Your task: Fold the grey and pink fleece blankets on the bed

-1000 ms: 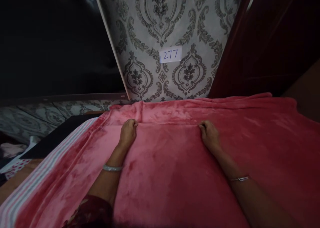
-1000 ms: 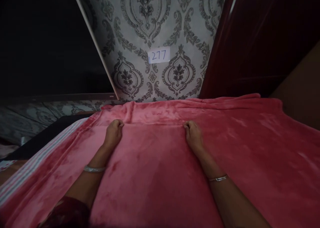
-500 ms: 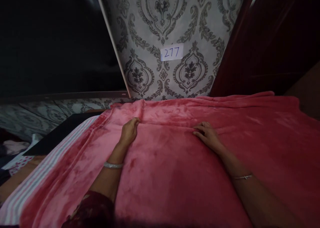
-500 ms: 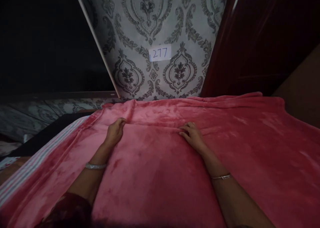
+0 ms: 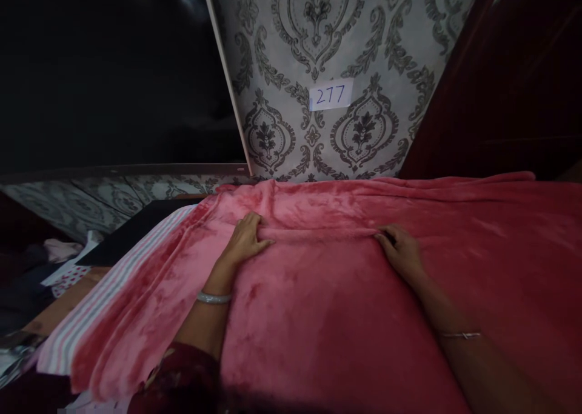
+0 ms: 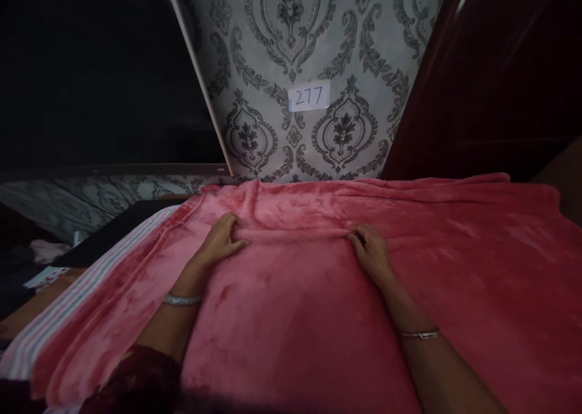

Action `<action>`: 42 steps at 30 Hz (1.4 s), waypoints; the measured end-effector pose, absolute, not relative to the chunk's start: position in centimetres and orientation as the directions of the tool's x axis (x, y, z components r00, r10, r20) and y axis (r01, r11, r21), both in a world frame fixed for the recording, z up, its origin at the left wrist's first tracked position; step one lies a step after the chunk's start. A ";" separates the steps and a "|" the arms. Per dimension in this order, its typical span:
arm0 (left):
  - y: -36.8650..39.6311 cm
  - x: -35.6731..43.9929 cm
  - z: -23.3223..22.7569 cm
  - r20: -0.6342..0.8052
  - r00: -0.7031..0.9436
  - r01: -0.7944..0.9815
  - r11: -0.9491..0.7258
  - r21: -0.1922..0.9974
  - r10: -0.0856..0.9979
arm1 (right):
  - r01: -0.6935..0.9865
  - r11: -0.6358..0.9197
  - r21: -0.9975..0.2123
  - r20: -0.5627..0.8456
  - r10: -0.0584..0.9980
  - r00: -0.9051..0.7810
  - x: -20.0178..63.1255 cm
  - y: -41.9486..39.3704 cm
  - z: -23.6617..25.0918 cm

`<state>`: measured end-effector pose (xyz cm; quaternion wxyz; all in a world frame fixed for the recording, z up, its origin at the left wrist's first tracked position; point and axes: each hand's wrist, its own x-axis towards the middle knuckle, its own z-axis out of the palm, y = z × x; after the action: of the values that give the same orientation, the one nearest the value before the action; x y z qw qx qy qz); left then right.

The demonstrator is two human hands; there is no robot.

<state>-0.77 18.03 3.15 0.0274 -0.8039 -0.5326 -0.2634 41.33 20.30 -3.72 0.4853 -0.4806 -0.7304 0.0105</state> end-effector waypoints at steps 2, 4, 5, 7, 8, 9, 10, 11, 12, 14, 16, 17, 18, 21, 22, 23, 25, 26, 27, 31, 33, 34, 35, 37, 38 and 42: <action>17.9 -0.8 3.5 0.480 0.292 0.877 -0.432 0.211 0.827 | 0.692 0.545 -0.473 0.704 0.706 -0.074 41.3 20.2 -3.5; 17.8 -0.8 3.7 0.446 0.323 0.870 -0.447 0.207 0.835 | 0.690 0.557 -0.463 0.719 0.691 -0.076 41.3 20.2 -3.4; 17.8 -0.8 3.7 0.415 0.340 0.866 -0.453 0.211 0.844 | 0.689 0.562 -0.458 0.726 0.684 -0.075 41.3 20.1 -3.4; 17.8 -0.8 3.6 0.357 0.365 0.860 -0.458 0.226 0.860 | 0.690 0.565 -0.451 0.738 0.672 -0.067 41.3 20.1 -3.3; 17.8 -0.8 3.5 0.338 0.369 0.858 -0.457 0.233 0.865 | 0.693 0.564 -0.449 0.742 0.667 -0.063 41.4 20.1 -3.3; 17.8 -0.8 3.4 0.329 0.368 0.859 -0.454 0.239 0.870 | 0.696 0.562 -0.446 0.745 0.664 -0.059 41.4 20.2 -3.3; 17.8 -0.8 3.3 0.326 0.361 0.860 -0.447 0.245 0.874 | 0.699 0.560 -0.444 0.747 0.663 -0.057 41.4 20.2 -3.3; 17.8 -0.9 3.3 0.328 0.350 0.863 -0.438 0.252 0.877 | 0.703 0.557 -0.442 0.747 0.663 -0.056 41.4 20.2 -3.3; 17.8 -0.9 3.2 0.333 0.337 0.865 -0.429 0.261 0.881 | 0.705 0.555 -0.441 0.745 0.665 -0.057 41.5 20.2 -3.3; 18.0 -1.0 3.0 0.330 0.329 0.862 -0.424 0.278 0.885 | 0.708 0.550 -0.442 0.739 0.671 -0.060 41.5 20.2 -3.3; 18.1 -1.1 2.7 0.310 0.349 0.850 -0.438 0.292 0.884 | 0.707 0.552 -0.442 0.741 0.669 -0.058 41.5 20.2 -3.3; 18.2 -1.1 2.6 0.302 0.360 0.845 -0.446 0.297 0.883 | 0.706 0.555 -0.439 0.746 0.663 -0.058 41.5 20.2 -3.3; 18.3 -1.1 2.5 0.299 0.366 0.839 -0.452 0.303 0.881 | 0.704 0.560 -0.437 0.751 0.658 -0.058 41.4 20.2 -3.3; 18.4 -1.2 2.6 0.345 0.364 0.808 -0.478 0.345 0.865 | 0.705 0.561 -0.434 0.753 0.655 -0.058 41.4 20.2 -3.2; 18.3 -1.2 2.8 0.373 0.353 0.788 -0.488 0.376 0.858 | 0.706 0.559 -0.435 0.752 0.657 -0.057 41.3 20.1 -3.1; 18.2 -1.2 3.1 0.403 0.334 0.765 -0.495 0.412 0.852 | 0.706 0.558 -0.435 0.752 0.657 -0.056 41.3 20.1 -3.1; 17.9 -1.3 3.6 0.457 0.275 0.729 -0.494 0.474 0.846 | 0.705 0.562 -0.433 0.755 0.653 -0.057 41.2 20.0 -3.1; 17.8 -1.3 3.8 0.475 0.244 0.721 -0.486 0.495 0.846 | 0.704 0.562 -0.434 0.752 0.656 -0.060 41.1 20.0 -3.1; 17.7 -1.3 4.0 0.486 0.217 0.720 -0.475 0.506 0.847 | 0.704 0.559 -0.439 0.745 0.664 -0.062 41.1 20.1 -3.2; 17.7 -0.9 4.0 0.436 0.204 0.769 -0.419 0.483 0.877 | 0.714 0.521 -0.468 0.699 0.713 -0.063 41.1 20.2 -3.3; 17.5 -0.7 4.0 0.395 0.199 0.828 -0.369 0.423 0.897 | 0.719 0.512 -0.470 0.689 0.722 -0.063 41.2 20.1 -3.2; 17.4 -0.4 4.1 0.386 0.182 0.863 -0.335 0.378 0.904 | 0.721 0.510 -0.470 0.687 0.723 -0.064 41.3 20.0 -3.1; 17.3 -0.2 4.2 0.385 0.159 0.898 -0.295 0.327 0.909 | 0.723 0.508 -0.468 0.688 0.723 -0.062 41.5 20.0 -3.1; 17.0 0.6 4.3 0.379 0.110 0.951 -0.209 0.229 0.919 | 0.731 0.499 -0.465 0.695 0.718 -0.047 41.9 19.9 -3.2; 16.8 1.0 4.2 0.364 0.091 0.966 -0.170 0.192 0.927 | 0.736 0.492 -0.465 0.698 0.715 -0.037 42.2 19.9 -3.4; 16.7 2.4 3.6 0.225 0.079 0.988 -0.107 0.116 0.971 | 0.740 0.469 -0.482 0.676 0.736 -0.026 43.2 20.6 -5.3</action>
<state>2.39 16.72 3.61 0.0333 -0.7337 -0.6674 -0.1233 43.19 20.59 -5.30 0.4706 -0.5154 -0.7161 -0.0020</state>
